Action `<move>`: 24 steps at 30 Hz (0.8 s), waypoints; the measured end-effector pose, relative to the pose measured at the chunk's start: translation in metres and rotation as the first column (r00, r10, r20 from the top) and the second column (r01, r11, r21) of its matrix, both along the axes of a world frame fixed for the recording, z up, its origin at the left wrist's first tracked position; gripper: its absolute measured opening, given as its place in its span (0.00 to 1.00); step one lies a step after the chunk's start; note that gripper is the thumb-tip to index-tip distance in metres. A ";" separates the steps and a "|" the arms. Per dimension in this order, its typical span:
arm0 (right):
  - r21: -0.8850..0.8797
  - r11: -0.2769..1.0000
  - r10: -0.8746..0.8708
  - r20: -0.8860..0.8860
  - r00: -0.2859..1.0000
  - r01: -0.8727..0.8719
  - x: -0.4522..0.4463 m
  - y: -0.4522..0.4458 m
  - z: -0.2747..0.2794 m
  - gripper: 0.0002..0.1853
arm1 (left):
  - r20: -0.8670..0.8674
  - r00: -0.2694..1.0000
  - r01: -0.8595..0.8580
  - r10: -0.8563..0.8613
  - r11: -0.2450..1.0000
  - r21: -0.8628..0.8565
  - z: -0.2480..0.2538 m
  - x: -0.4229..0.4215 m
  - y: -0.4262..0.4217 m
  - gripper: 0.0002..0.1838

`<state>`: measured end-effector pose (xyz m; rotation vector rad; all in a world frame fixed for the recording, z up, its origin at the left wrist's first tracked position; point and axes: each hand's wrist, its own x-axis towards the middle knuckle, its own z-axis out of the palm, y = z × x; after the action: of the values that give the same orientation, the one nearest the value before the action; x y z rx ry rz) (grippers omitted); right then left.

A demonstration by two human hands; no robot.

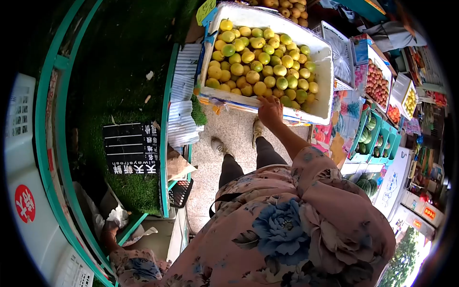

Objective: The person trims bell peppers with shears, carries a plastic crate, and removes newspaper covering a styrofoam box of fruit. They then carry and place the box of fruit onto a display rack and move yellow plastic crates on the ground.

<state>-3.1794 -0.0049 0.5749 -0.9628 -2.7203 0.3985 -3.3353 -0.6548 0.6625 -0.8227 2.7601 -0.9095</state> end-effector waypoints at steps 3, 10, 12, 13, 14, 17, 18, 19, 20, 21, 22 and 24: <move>-0.060 0.997 -0.043 0.067 0.997 0.047 -0.008 0.000 -0.001 0.14 | 0.006 1.000 -0.012 0.013 1.000 -0.009 0.000 -0.001 0.005 0.26; -0.190 0.979 -0.050 0.111 0.993 0.070 -0.012 0.012 0.000 0.14 | 0.016 0.999 -0.046 0.046 0.998 -0.039 0.001 -0.004 0.023 0.27; -0.193 0.981 -0.041 -0.026 0.999 0.035 -0.006 0.012 0.002 0.15 | 0.020 0.999 -0.043 0.044 0.998 -0.054 0.001 -0.005 0.031 0.27; -0.177 0.984 -0.047 -0.064 0.997 0.035 -0.003 0.012 0.005 0.17 | 0.020 0.999 -0.044 0.045 0.997 -0.061 0.001 -0.005 0.035 0.27; -0.171 0.985 -0.052 -0.073 0.996 0.039 0.000 0.013 0.006 0.17 | 0.023 0.999 -0.043 0.045 0.997 -0.069 0.000 -0.005 0.041 0.27; -0.266 0.961 -0.113 -0.147 0.983 0.070 0.017 0.022 0.008 0.21 | 0.028 0.998 -0.049 0.053 0.993 -0.111 0.002 -0.008 0.064 0.28; -0.238 0.968 -0.123 -0.185 0.975 0.077 0.023 0.029 0.003 0.21 | 0.024 0.998 -0.053 0.057 0.990 -0.131 0.004 -0.008 0.076 0.28; -0.282 0.954 -0.165 -0.207 0.964 0.103 0.034 0.037 -0.001 0.21 | 0.020 0.998 -0.055 0.059 0.987 -0.153 0.006 -0.008 0.089 0.28; -0.301 0.938 -0.224 -0.151 0.963 0.171 0.042 0.045 0.001 0.21 | 0.008 0.999 -0.040 0.042 0.985 -0.168 0.008 -0.010 0.107 0.28; -0.349 0.904 -0.296 -0.093 0.951 0.248 0.050 0.052 0.012 0.22 | -0.002 1.000 -0.015 0.015 0.984 -0.178 0.011 -0.011 0.126 0.28; -0.290 0.923 -0.295 -0.121 0.948 0.251 0.062 0.067 -0.004 0.23 | -0.020 0.999 0.043 -0.047 0.987 -0.154 0.014 -0.014 0.148 0.29; -0.209 0.929 -0.337 -0.136 0.932 0.305 0.079 0.094 -0.005 0.25 | -0.050 0.974 0.217 -0.219 0.975 -0.040 0.018 -0.018 0.202 0.29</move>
<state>-3.1004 0.0891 0.5700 -1.3331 -2.3467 0.6442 -3.3534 -0.4525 0.6808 -0.5636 2.9339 -0.9862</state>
